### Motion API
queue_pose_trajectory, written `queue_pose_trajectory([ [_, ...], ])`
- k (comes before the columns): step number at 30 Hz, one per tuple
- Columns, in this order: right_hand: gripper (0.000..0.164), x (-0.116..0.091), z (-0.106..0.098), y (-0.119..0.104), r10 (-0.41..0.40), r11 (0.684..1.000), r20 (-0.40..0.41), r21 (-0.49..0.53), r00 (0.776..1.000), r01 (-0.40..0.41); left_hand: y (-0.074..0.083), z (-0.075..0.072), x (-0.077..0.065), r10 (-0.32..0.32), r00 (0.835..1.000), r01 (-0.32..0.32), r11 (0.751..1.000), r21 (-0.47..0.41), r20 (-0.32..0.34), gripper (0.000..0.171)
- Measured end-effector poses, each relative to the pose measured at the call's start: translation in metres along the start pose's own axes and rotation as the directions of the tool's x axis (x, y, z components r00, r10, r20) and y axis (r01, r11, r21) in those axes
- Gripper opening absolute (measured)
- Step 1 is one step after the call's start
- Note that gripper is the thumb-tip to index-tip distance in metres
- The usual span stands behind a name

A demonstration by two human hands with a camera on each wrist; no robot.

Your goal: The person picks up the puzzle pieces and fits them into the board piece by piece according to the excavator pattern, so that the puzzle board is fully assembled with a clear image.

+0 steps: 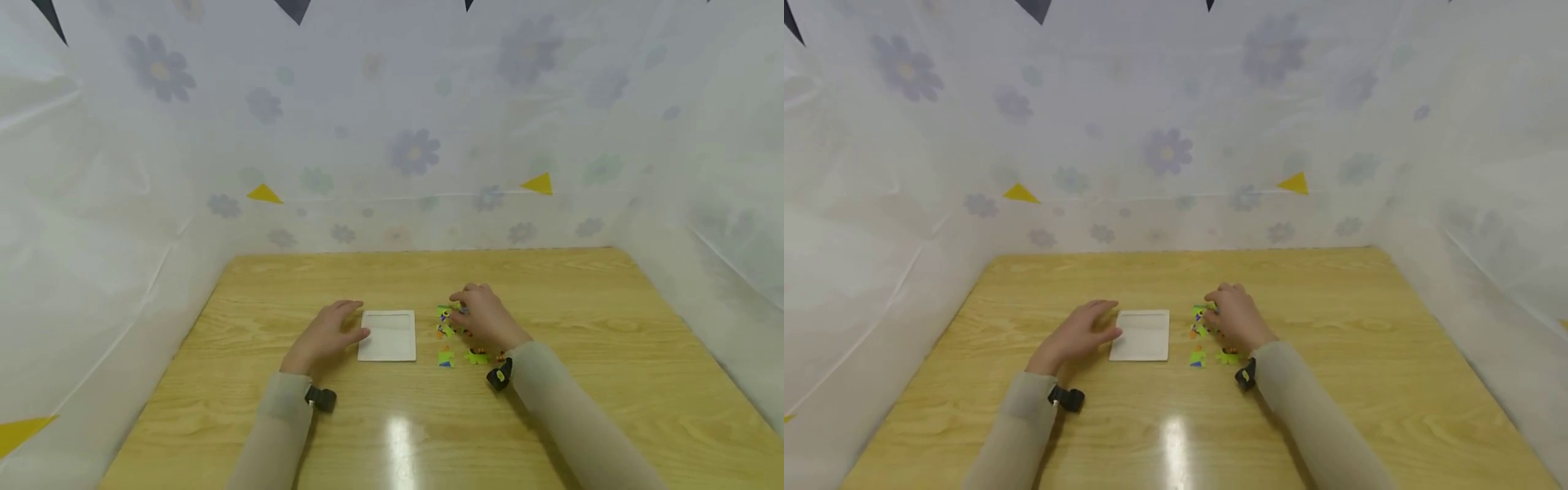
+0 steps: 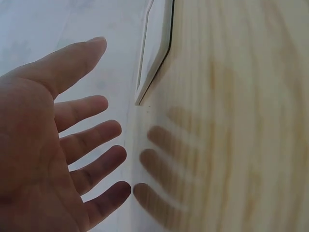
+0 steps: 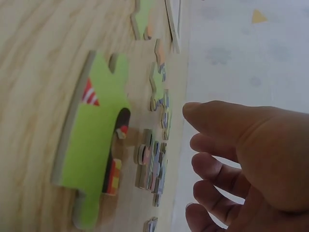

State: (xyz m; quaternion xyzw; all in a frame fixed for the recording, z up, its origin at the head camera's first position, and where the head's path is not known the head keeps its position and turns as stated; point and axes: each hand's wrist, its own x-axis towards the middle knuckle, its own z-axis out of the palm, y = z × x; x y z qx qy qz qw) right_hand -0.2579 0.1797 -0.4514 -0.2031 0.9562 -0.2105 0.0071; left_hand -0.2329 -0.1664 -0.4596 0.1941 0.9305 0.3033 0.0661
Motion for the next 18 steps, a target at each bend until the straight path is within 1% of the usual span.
queue_pose_trajectory([
  [3, 0.038, 0.0018, 0.0006, -0.0013, 0.021, 1.000, 0.024, 0.011, 0.999, -0.021, -0.0031, 0.0003, 0.0028, -0.016, 1.000, 0.016, 1.000, -0.008, 0.001, 0.060],
  [8, 0.039, 0.0038, -0.0004, -0.0034, 0.030, 0.999, 0.035, 0.012, 0.999, -0.031, -0.0037, 0.0003, 0.0085, -0.016, 1.000, 0.015, 1.000, -0.010, -0.023, 0.051],
  [13, 0.037, 0.0045, 0.0012, -0.0038, 0.027, 1.000, 0.041, -0.016, 0.999, -0.027, -0.0024, 0.0003, 0.0106, -0.019, 0.999, 0.019, 1.000, -0.015, -0.030, 0.049],
  [18, 0.032, 0.0038, 0.0036, -0.0021, 0.021, 1.000, 0.046, -0.019, 0.999, -0.020, -0.0022, 0.0021, 0.0102, -0.038, 0.999, 0.038, 0.999, -0.019, -0.015, 0.047],
])
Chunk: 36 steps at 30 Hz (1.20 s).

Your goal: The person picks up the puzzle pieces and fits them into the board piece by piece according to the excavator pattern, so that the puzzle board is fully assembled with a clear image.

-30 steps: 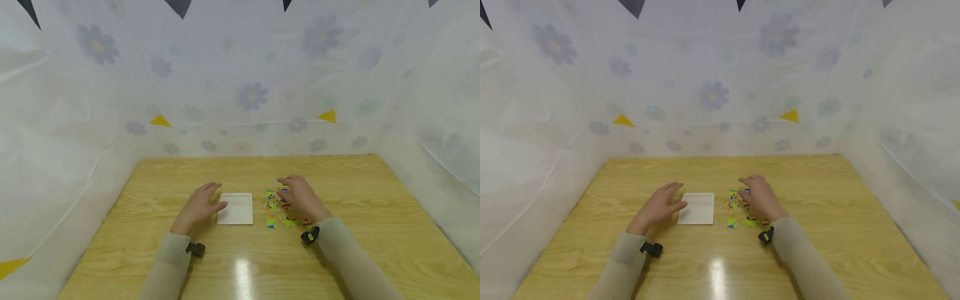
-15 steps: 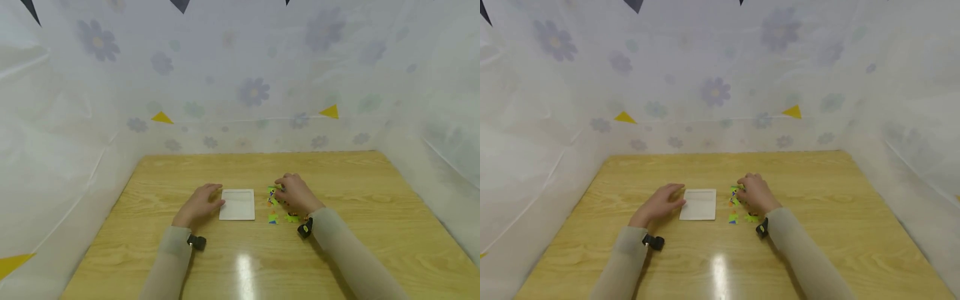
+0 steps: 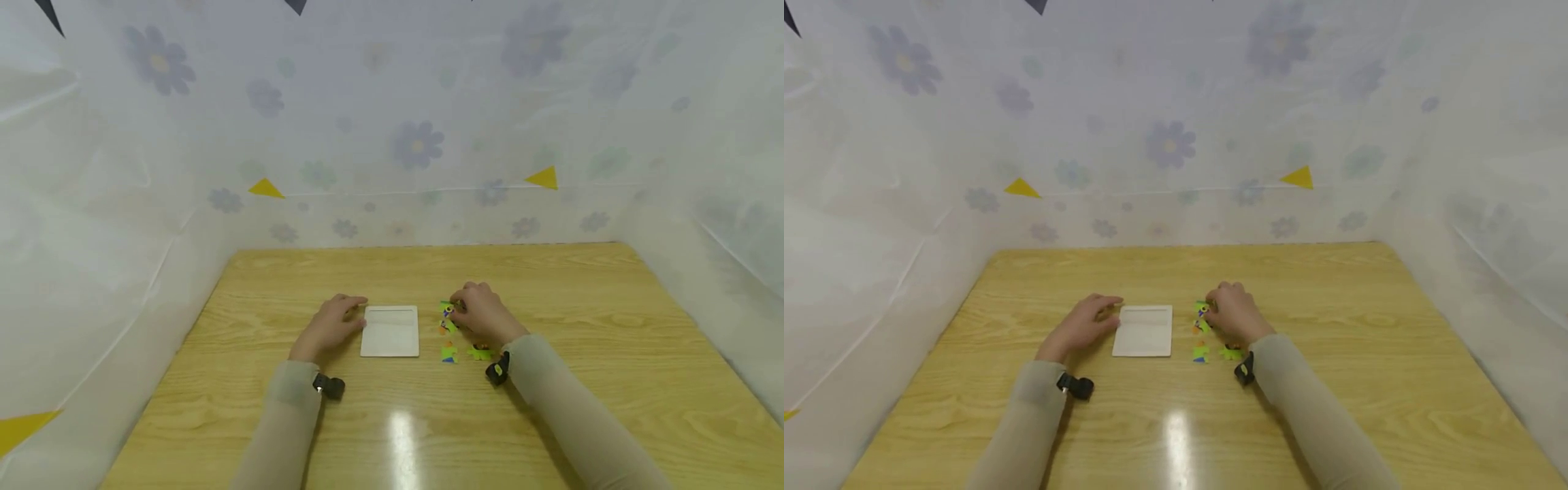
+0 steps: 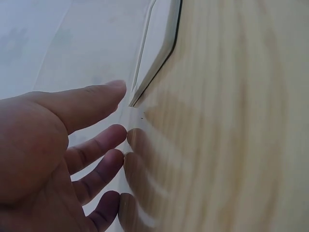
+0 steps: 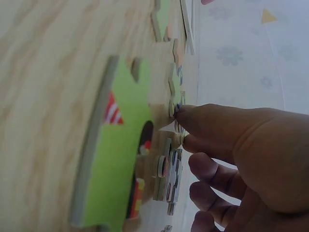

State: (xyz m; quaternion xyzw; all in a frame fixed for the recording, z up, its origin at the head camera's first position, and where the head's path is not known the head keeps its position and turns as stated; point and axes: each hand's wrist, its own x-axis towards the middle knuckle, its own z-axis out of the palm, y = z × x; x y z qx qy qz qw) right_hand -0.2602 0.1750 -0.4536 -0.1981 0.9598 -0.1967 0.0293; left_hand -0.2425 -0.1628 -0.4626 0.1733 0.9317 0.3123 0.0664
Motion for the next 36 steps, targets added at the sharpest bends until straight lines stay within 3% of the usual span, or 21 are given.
queue_pose_trajectory([
  [17, 0.024, 0.002, -0.001, -0.005, 0.007, 1.000, -0.031, -0.020, 0.999, -0.008, 0.010, 0.007, -0.002, -0.090, 0.995, 0.090, 0.996, -0.003, -0.047, 0.038],
  [24, 0.026, 0.005, -0.003, -0.024, -0.046, 0.997, -0.033, 0.059, 0.998, 0.048, 0.012, 0.007, -0.005, -0.097, 0.994, 0.097, 0.995, -0.012, -0.052, 0.038],
  [31, 0.026, 0.010, 0.003, -0.040, -0.049, 0.995, -0.005, 0.089, 0.999, 0.049, 0.014, 0.008, -0.005, -0.094, 0.995, 0.092, 0.995, -0.035, -0.042, 0.038],
  [36, 0.026, 0.014, 0.010, -0.049, -0.049, 0.985, 0.021, 0.166, 0.999, 0.045, 0.015, 0.009, -0.007, -0.102, 0.994, 0.100, 0.994, -0.046, -0.041, 0.037],
])
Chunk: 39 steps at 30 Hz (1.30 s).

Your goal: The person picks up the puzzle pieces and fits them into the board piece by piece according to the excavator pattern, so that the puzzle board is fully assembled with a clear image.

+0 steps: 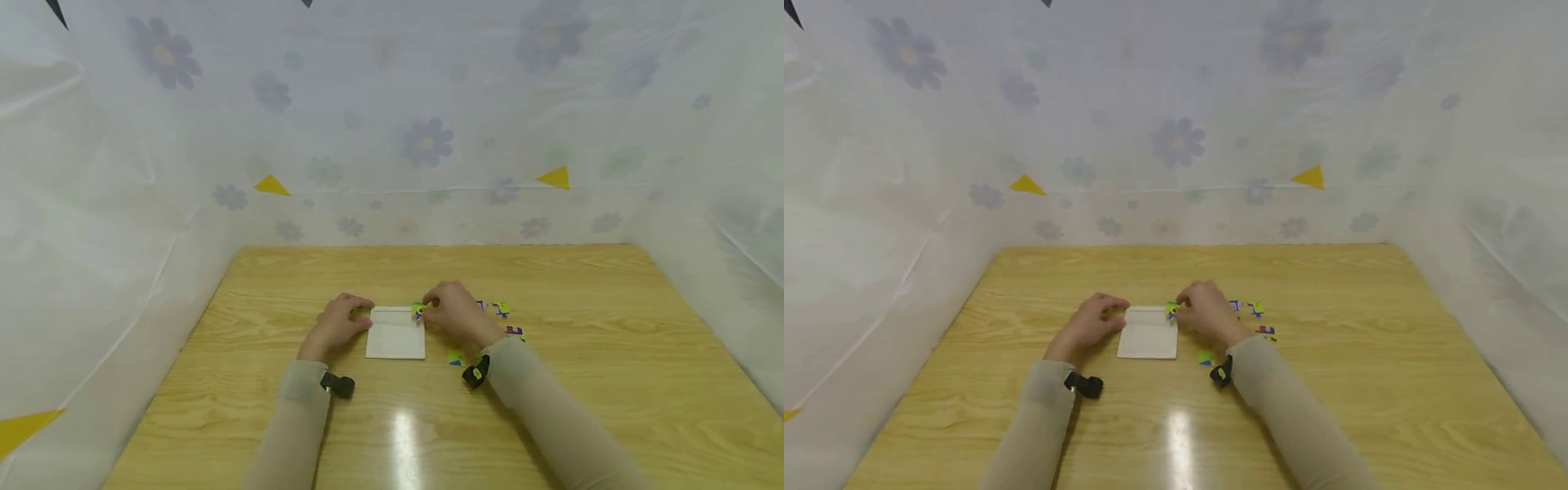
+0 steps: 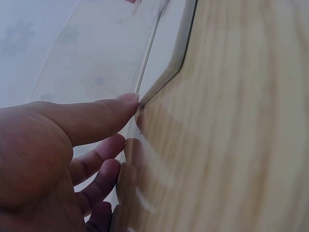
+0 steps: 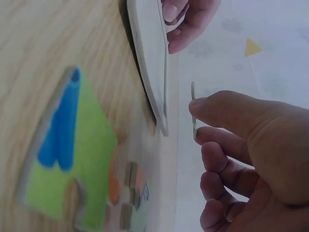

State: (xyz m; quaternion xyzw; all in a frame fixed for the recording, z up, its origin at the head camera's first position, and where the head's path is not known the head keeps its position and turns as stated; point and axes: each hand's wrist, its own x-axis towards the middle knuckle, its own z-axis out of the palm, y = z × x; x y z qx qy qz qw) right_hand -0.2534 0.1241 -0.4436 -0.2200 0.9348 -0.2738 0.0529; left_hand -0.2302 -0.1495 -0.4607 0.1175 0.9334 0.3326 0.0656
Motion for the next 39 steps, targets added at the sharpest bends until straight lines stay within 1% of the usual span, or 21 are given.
queue_pose_trajectory([
  [4, 0.028, 0.003, 0.008, -0.003, 0.020, 0.999, 0.014, 0.046, 1.000, -0.021, -0.001, 0.002, 0.000, -0.009, 1.000, 0.009, 1.000, -0.001, 0.001, 0.036],
  [11, 0.029, 0.010, 0.015, -0.012, 0.001, 0.997, 0.000, 0.072, 1.000, -0.001, -0.003, 0.003, 0.002, -0.008, 1.000, 0.008, 1.000, 0.004, -0.004, 0.036],
  [20, 0.027, 0.019, 0.025, -0.022, 0.015, 0.984, 0.046, 0.174, 0.999, -0.023, -0.003, 0.002, 0.004, -0.002, 1.000, 0.002, 1.000, 0.027, -0.015, 0.035],
  [25, 0.029, 0.025, 0.032, -0.026, -0.005, 0.987, 0.056, 0.160, 0.998, -0.004, -0.002, 0.002, 0.004, 0.005, 1.000, -0.004, 0.999, 0.042, -0.013, 0.035],
  [29, 0.029, 0.029, 0.037, -0.029, -0.019, 0.990, 0.057, 0.143, 0.998, 0.011, -0.002, 0.002, 0.004, 0.002, 1.000, -0.002, 0.999, 0.033, -0.011, 0.035],
  [34, 0.028, 0.033, 0.041, -0.030, -0.049, 0.995, 0.063, 0.093, 0.997, 0.043, -0.001, 0.003, 0.004, -0.004, 1.000, 0.004, 1.000, 0.031, -0.011, 0.036],
  [39, 0.027, 0.032, 0.042, -0.030, -0.040, 0.997, 0.052, 0.062, 0.998, 0.037, 0.000, 0.004, 0.004, -0.011, 1.000, 0.011, 1.000, 0.027, -0.013, 0.036],
])
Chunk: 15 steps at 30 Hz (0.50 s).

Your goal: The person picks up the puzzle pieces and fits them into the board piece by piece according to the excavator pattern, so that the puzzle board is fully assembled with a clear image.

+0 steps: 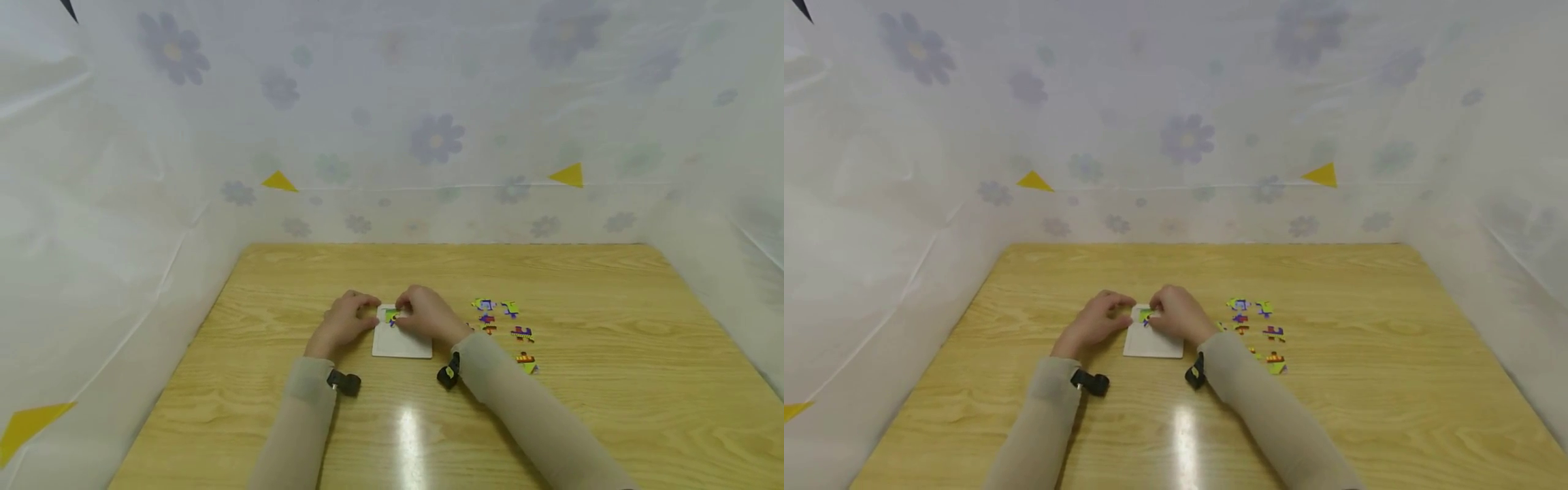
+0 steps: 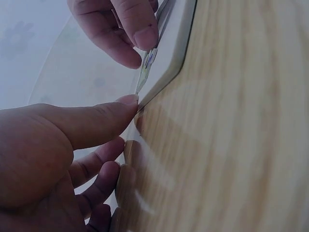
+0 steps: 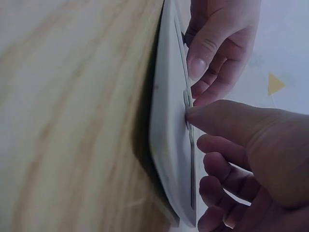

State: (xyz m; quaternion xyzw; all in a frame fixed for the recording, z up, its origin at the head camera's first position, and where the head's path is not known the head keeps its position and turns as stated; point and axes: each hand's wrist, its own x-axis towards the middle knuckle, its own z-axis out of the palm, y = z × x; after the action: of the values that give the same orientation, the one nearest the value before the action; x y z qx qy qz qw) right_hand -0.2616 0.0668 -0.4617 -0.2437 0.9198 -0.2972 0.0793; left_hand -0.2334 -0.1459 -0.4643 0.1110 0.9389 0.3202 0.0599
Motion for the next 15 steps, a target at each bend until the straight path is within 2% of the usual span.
queue_pose_trajectory([
  [15, 0.018, 0.0043, -0.0036, -0.0035, 0.013, 1.000, 0.009, -0.019, 1.000, -0.013, 0.0021, -0.0002, 0.0010, -0.011, 1.000, 0.011, 1.000, 0.004, 0.000, 0.035],
])
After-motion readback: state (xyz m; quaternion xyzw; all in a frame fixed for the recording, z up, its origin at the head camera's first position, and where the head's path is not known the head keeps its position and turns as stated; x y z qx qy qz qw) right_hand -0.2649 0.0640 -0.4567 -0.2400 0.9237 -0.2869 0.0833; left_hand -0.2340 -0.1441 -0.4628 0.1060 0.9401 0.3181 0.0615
